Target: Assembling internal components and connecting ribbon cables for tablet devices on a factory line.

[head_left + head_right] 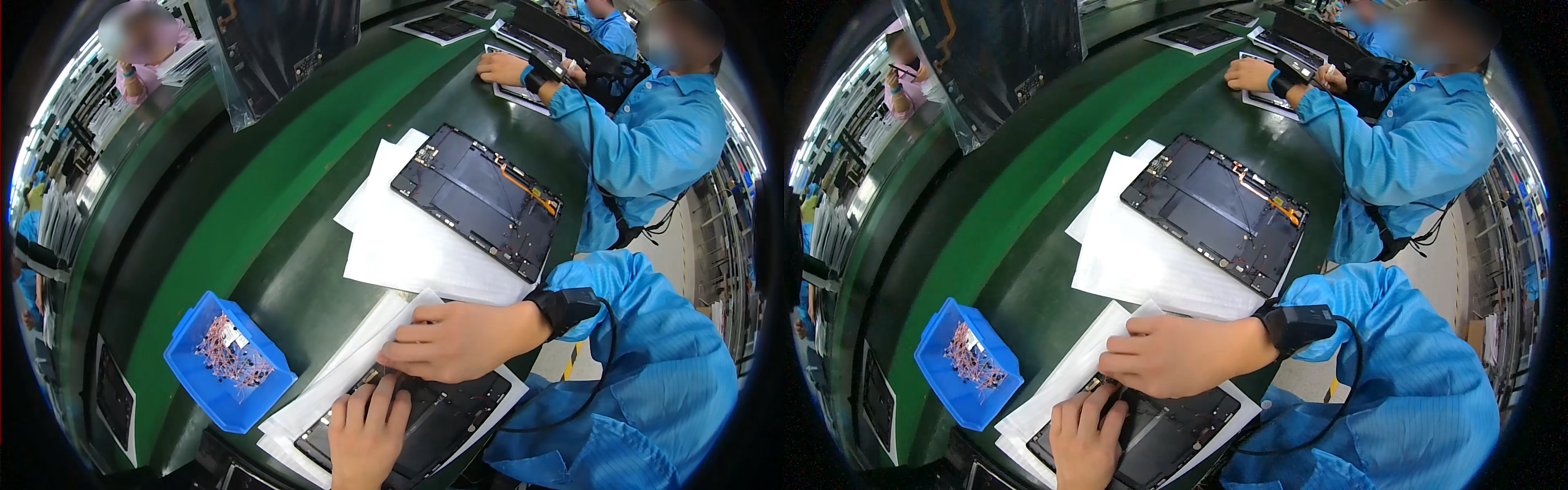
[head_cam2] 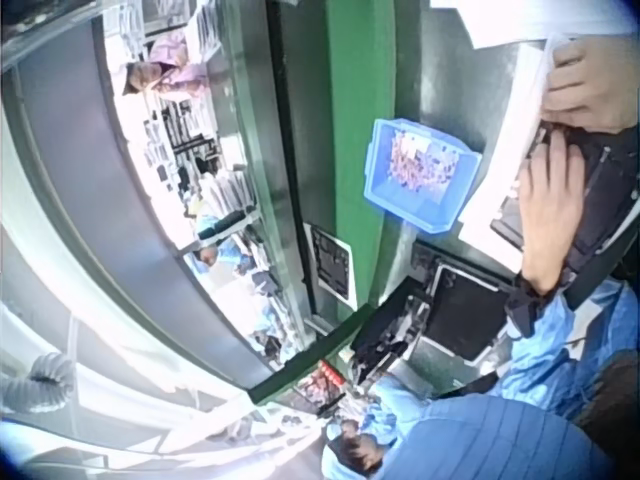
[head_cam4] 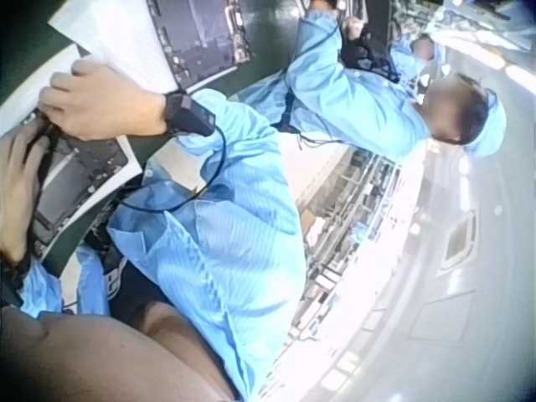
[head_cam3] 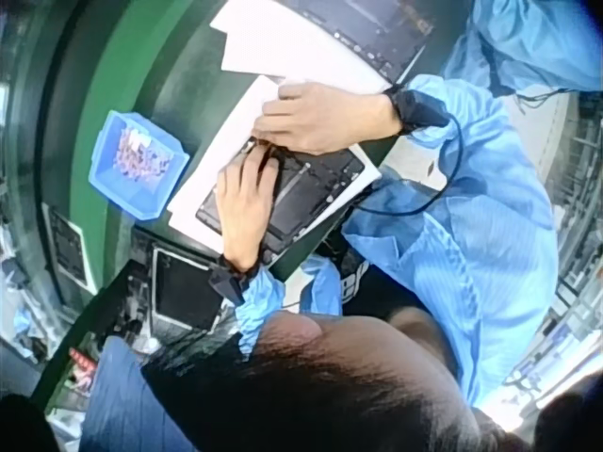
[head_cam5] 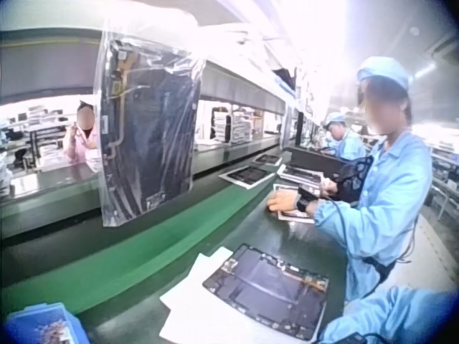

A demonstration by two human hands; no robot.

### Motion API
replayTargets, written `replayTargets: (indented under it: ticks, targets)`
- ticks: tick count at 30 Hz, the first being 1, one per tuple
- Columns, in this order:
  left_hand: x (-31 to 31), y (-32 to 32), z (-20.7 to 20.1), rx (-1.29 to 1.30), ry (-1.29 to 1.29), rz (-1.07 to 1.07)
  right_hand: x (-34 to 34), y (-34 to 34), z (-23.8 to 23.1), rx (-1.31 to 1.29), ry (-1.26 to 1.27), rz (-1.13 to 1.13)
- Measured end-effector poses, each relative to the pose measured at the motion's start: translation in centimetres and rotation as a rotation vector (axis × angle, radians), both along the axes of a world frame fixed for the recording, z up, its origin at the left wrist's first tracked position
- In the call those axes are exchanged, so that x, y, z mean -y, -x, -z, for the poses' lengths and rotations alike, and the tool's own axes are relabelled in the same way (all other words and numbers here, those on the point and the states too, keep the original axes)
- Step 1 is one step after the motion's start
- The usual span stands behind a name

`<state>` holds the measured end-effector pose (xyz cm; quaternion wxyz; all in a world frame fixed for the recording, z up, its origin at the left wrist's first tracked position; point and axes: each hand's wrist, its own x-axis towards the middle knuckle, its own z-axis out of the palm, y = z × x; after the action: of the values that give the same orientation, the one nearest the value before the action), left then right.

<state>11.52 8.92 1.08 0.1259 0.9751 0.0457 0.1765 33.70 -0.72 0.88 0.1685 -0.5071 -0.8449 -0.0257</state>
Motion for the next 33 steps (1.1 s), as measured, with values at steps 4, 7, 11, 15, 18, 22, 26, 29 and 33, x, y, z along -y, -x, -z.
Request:
replayTargets:
  ticks: [4, 7, 11, 15, 18, 22, 26, 29, 33]
  targets:
    - [0.0, 0.3, -1.1, -0.137, 0.013, 0.005, 0.3, -0.9, 1.6, -0.274, -0.076, 0.022]
    - [0.0, 0.3, -1.3, -0.138, 0.034, -0.013, -0.2, -1.1, 1.7, -0.28, -0.094, 0.016]
    - [0.0, 0.4, -1.3, -0.113, 0.027, -0.027, 0.2, -0.5, 0.7, -0.174, -0.112, 0.002]
    - [0.1, 0.3, -1.0, -0.099, 0.029, -0.013, 1.1, 0.6, 0.0, 0.176, -0.11, 0.05]
    - [0.0, 1.0, -1.3, -0.086, 0.076, -0.015, 0.9, 0.3, -0.2, -0.032, -0.106, 0.07]
    - [-0.2, 0.2, -0.1, -0.022, 0.134, -0.038, 2.7, 0.0, -0.4, -0.394, -0.128, 0.262]
    - [0.1, 0.6, 0.0, -0.006, 0.127, -0.023, 2.0, 1.7, -0.1, -0.299, -0.117, 0.177]
    - [0.2, 0.7, -0.1, 0.002, 0.117, -0.041, 0.4, 2.0, 0.1, -0.2, -0.137, 0.08]
    - [0.2, 0.3, 0.0, 0.019, 0.138, -0.057, 0.0, 1.2, 0.5, -0.097, -0.214, 0.043]
